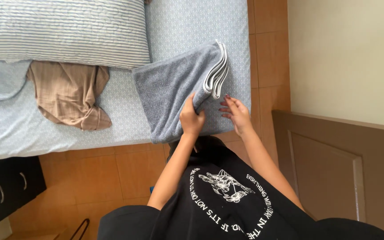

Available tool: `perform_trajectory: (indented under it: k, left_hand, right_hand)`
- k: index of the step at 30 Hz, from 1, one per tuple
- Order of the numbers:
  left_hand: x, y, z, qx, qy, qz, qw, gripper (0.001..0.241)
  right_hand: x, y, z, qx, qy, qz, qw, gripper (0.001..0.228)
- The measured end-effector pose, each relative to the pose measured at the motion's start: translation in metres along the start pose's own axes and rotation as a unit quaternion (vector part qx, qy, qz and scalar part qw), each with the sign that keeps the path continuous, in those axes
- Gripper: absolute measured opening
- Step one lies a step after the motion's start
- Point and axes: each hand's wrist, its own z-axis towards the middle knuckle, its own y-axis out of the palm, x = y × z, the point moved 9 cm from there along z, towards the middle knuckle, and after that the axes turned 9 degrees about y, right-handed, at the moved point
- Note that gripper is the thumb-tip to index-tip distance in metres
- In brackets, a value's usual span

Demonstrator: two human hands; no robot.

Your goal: Folding towels on a bed and storing them in a wooden cabinet.

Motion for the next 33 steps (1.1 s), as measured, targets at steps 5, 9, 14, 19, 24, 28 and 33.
perform_trajectory:
  k: [5, 9, 14, 19, 24, 28, 33]
  left_hand:
    - [0.049, -0.039, 0.042, 0.001, 0.013, 0.013, 1.000, 0.057]
    - [0.117, -0.082, 0.082, 0.024, 0.067, -0.020, 0.997, 0.055]
    - [0.162, -0.132, 0.118, 0.064, 0.046, -0.100, 0.992, 0.046]
    - [0.127, -0.134, 0.133, 0.113, -0.025, -0.314, 0.943, 0.025]
    - [-0.013, -0.102, 0.107, 0.171, -0.153, -0.394, 0.890, 0.038]
    - [-0.175, -0.067, 0.019, 0.278, -0.352, -0.455, 0.769, 0.059]
    - [-0.315, -0.022, -0.152, 0.273, -0.533, -0.465, 0.652, 0.065]
  right_hand:
    - [0.131, -0.057, 0.071, 0.073, 0.107, 0.089, 0.988, 0.051]
    - [0.162, 0.010, 0.044, 0.001, 0.280, 0.250, 0.927, 0.071]
    - [0.128, 0.094, -0.022, -0.166, 0.309, 0.234, 0.907, 0.109]
    - [0.062, 0.123, -0.084, -0.368, 0.192, 0.486, 0.769, 0.133]
    - [0.069, 0.071, -0.074, -0.185, 0.163, 0.360, 0.900, 0.099]
    - [0.085, 0.027, -0.047, -0.017, 0.179, 0.260, 0.949, 0.074]
    - [0.178, -0.010, -0.010, -0.022, 0.198, 0.180, 0.963, 0.073]
